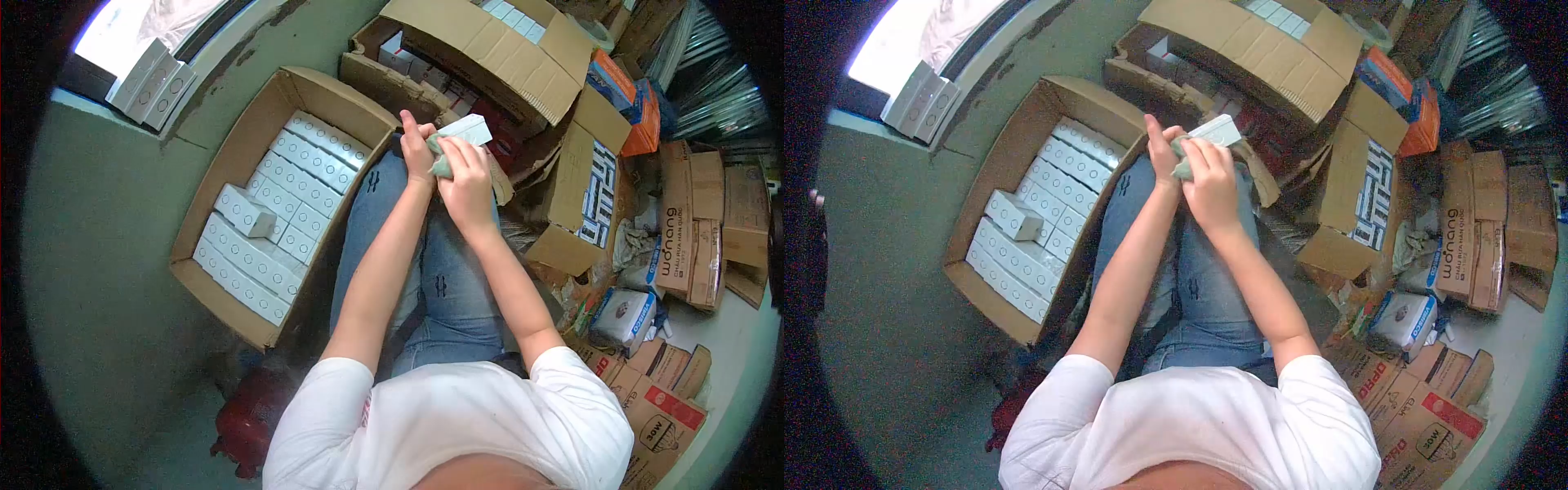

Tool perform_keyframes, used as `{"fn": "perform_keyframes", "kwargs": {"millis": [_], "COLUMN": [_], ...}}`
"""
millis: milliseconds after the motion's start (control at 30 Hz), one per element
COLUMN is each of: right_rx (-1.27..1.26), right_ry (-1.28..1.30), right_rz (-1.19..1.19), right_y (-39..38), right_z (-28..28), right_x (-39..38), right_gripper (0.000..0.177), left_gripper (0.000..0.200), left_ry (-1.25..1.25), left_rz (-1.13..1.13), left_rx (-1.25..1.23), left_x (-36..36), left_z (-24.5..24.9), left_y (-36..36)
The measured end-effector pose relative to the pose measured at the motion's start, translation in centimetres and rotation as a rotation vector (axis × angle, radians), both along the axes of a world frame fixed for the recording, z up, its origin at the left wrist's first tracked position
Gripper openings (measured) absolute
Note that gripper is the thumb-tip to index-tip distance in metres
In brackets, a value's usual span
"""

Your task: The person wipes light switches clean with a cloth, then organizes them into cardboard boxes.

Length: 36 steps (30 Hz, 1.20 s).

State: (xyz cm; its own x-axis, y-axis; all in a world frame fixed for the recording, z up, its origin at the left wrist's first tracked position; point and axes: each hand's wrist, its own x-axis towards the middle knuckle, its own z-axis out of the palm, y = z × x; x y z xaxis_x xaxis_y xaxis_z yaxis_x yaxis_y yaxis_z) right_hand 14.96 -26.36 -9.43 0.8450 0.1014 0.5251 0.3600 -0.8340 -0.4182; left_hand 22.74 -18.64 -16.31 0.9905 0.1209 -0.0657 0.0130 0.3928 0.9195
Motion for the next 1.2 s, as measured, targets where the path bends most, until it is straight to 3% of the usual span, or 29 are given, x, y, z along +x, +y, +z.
{"fn": "perform_keyframes", "kwargs": {"millis": [133, 167, 233, 300, 433, 633, 700, 767, 833, 900, 967, 1033, 1133, 1200], "right_rx": [-0.004, -0.007, 0.045, 0.075, 0.022, 0.046, 0.082, 0.294, 0.456, 0.504, 0.508, 0.438, 0.347, 0.346], "right_ry": [-0.013, -0.103, -0.121, -0.091, -0.044, -0.130, -0.163, 0.012, 0.251, 0.263, 0.311, 0.269, 0.231, 0.239], "right_rz": [-0.143, -0.238, -0.309, -0.296, 0.003, -0.236, -0.260, -0.240, -0.247, -0.208, -0.191, -0.156, -0.130, -0.127], "right_y": [-1.4, -2.1, -3.6, -3.3, -1.5, -4.1, -5.0, -5.6, -6.3, -7.0, -7.5, -7.4, -7.4, -7.0], "right_z": [1.1, 1.3, 0.4, -0.5, -1.1, 0.7, 1.2, 1.7, 2.7, 3.7, 4.9, 5.7, 6.0, 6.2], "right_x": [1.6, 2.2, 2.9, 2.2, 0.3, 3.1, 4.0, 4.2, 4.4, 4.5, 4.5, 4.3, 4.3, 4.0], "right_gripper": [0.043, 0.031, 0.035, 0.034, 0.038, 0.028, 0.024, 0.024, 0.025, 0.027, 0.027, 0.025, 0.025, 0.025], "left_gripper": [0.082, 0.082, 0.082, 0.082, 0.081, 0.080, 0.071, 0.065, 0.055, 0.052, 0.028, 0.031, 0.032, 0.034], "left_ry": [0.021, 0.006, -0.027, -0.028, 0.004, 0.071, 0.119, 0.206, 0.197, 0.125, 0.017, 0.023, 0.016, -0.064], "left_rz": [0.019, 0.022, 0.029, 0.016, 0.007, 0.012, 0.046, 0.082, -0.074, -0.228, -0.360, -0.543, -0.656, -0.682], "left_rx": [-0.081, -0.042, 0.019, 0.042, -0.029, -0.066, -0.110, -0.177, -0.283, -0.302, -0.369, -0.261, -0.348, -0.253], "left_x": [-0.5, -0.6, -0.8, -0.7, -0.3, -0.4, -0.3, -0.2, -0.3, -0.3, -0.5, -1.4, -1.1, -1.0], "left_z": [0.6, 0.6, 0.7, 0.5, -0.5, 0.3, 0.8, 1.4, 1.3, 1.0, 0.1, 2.6, 2.9, 3.0], "left_y": [-0.1, 0.0, -0.4, -0.7, -0.5, -0.1, -0.2, -0.8, -0.6, -0.8, -1.4, -0.9, -0.2, 0.0]}}
